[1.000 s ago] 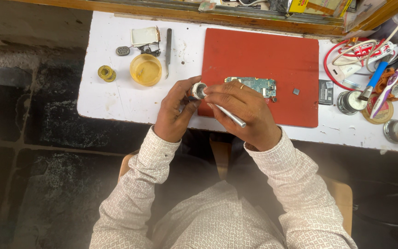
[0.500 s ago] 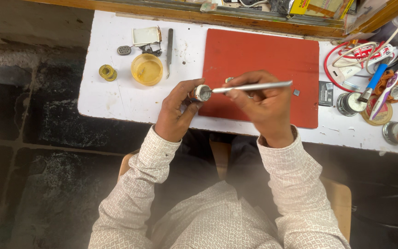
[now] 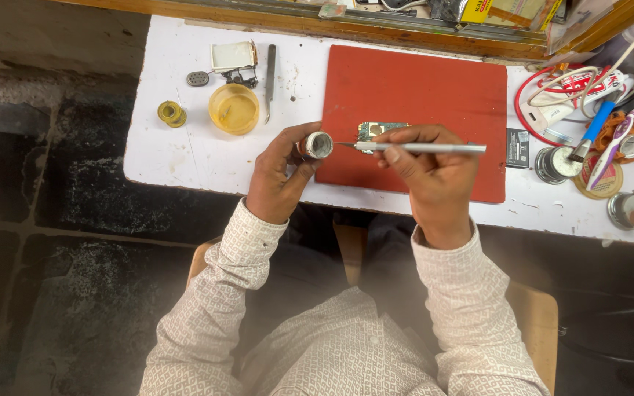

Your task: The person solders components on a phone motherboard placed on a red mat, using a soldering iron and a metal pick. They apply flux from a small tin to the board, hold the board steady with one hand while soldering with the other, and reposition the board on the mat between soldering passes.

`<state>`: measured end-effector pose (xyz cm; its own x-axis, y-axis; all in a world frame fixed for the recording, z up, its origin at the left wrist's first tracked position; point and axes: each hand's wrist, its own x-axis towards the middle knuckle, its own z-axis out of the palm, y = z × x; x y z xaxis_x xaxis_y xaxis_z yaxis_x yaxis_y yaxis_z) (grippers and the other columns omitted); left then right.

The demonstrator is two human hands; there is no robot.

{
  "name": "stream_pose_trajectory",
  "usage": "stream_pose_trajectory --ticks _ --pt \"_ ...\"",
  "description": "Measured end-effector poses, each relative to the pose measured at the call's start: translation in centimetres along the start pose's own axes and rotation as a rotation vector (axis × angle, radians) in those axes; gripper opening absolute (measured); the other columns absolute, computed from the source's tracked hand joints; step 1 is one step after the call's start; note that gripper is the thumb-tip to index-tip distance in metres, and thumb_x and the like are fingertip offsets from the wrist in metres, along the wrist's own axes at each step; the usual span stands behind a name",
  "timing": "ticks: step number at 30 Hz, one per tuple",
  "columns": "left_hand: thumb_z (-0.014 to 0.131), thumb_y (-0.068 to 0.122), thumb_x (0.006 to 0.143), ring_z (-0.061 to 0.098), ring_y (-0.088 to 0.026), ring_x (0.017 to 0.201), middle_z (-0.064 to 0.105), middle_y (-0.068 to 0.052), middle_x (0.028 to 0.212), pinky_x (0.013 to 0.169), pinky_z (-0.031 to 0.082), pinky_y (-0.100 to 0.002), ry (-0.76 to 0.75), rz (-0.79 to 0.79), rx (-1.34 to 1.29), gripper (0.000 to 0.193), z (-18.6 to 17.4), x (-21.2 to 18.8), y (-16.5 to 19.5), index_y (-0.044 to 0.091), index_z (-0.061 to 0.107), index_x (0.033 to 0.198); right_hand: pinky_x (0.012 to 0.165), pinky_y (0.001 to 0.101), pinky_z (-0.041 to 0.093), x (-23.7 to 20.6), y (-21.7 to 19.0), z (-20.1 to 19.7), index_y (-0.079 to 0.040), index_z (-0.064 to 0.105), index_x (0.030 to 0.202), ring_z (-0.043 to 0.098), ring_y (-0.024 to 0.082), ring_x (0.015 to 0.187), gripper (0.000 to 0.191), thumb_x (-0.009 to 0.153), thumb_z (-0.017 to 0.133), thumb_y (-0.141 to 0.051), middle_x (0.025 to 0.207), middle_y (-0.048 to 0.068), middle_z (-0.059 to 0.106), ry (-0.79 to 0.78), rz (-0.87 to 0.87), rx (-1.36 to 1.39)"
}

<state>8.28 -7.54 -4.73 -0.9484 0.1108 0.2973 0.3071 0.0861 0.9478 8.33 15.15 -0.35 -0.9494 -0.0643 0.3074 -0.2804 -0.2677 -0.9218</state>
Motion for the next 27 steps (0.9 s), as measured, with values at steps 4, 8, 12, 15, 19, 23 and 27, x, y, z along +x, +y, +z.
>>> stream_pose_trajectory --ticks 4,8,12,15,19,23,27 --pt "0.066 -0.01 0.094 0.065 -0.01 0.093 0.07 -0.003 0.108 0.085 0.056 -0.026 0.003 -0.006 -0.015 0.045 0.1 -0.1 -0.3 0.004 0.057 0.136 0.093 0.0327 0.062 -0.2 -1.3 1.5 0.002 0.069 0.111 0.075 0.022 0.103 0.014 0.098 0.073 0.005 0.109 0.015 0.074 -0.162 -0.295 -0.487" --pt "0.066 -0.009 0.093 0.065 -0.01 0.093 0.07 -0.004 0.107 0.083 0.056 -0.026 -0.006 -0.005 0.021 0.043 0.1 -0.1 -0.4 0.004 0.058 0.133 0.087 0.0307 0.063 0.4 -1.9 2.7 -0.001 0.07 0.106 0.075 0.023 0.101 0.017 0.093 0.077 0.006 0.112 0.011 0.074 -0.253 -0.499 -0.75" --pt "0.068 -0.008 0.093 0.064 -0.011 0.087 0.07 -0.003 0.104 0.079 0.056 -0.026 -0.011 -0.009 0.046 0.043 0.1 0.0 -0.2 0.004 0.059 0.133 0.086 0.032 0.061 0.9 -2.1 3.3 -0.002 0.069 0.107 0.073 0.024 0.101 0.019 0.092 0.077 0.006 0.112 0.01 0.073 -0.305 -0.558 -0.82" --pt "0.068 -0.008 0.092 0.062 -0.011 0.084 0.07 -0.004 0.104 0.078 0.055 -0.026 -0.011 -0.004 0.07 0.043 0.1 0.0 0.0 0.003 0.06 0.133 0.085 0.0323 0.061 1.0 -2.3 3.3 -0.002 0.068 0.107 0.073 0.024 0.1 0.02 0.092 0.077 0.006 0.112 0.011 0.073 -0.328 -0.564 -0.844" --pt "0.068 -0.009 0.091 0.063 -0.011 0.085 0.07 -0.004 0.104 0.078 0.055 -0.026 -0.017 0.001 0.072 0.044 0.1 0.0 0.2 0.003 0.06 0.132 0.082 0.032 0.06 1.0 -2.5 3.2 -0.002 0.068 0.107 0.072 0.024 0.098 0.02 0.091 0.077 0.006 0.109 0.01 0.073 -0.345 -0.522 -0.863" --pt "0.067 -0.01 0.092 0.065 -0.01 0.09 0.07 -0.004 0.106 0.082 0.056 -0.026 -0.017 0.018 0.036 0.043 0.0 0.0 0.1 0.003 0.059 0.132 0.084 0.0325 0.061 1.3 -2.5 3.2 -0.003 0.068 0.107 0.073 0.025 0.099 0.02 0.091 0.077 0.005 0.108 0.01 0.073 -0.33 -0.516 -0.829" --pt "0.068 -0.01 0.091 0.064 -0.011 0.088 0.07 -0.004 0.104 0.081 0.056 -0.026 -0.021 0.002 0.049 0.043 0.1 0.0 0.0 0.002 0.06 0.132 0.087 0.0353 0.06 1.3 -2.5 3.5 -0.003 0.068 0.108 0.073 0.026 0.099 0.022 0.091 0.078 0.004 0.109 0.01 0.073 -0.324 -0.537 -0.829"
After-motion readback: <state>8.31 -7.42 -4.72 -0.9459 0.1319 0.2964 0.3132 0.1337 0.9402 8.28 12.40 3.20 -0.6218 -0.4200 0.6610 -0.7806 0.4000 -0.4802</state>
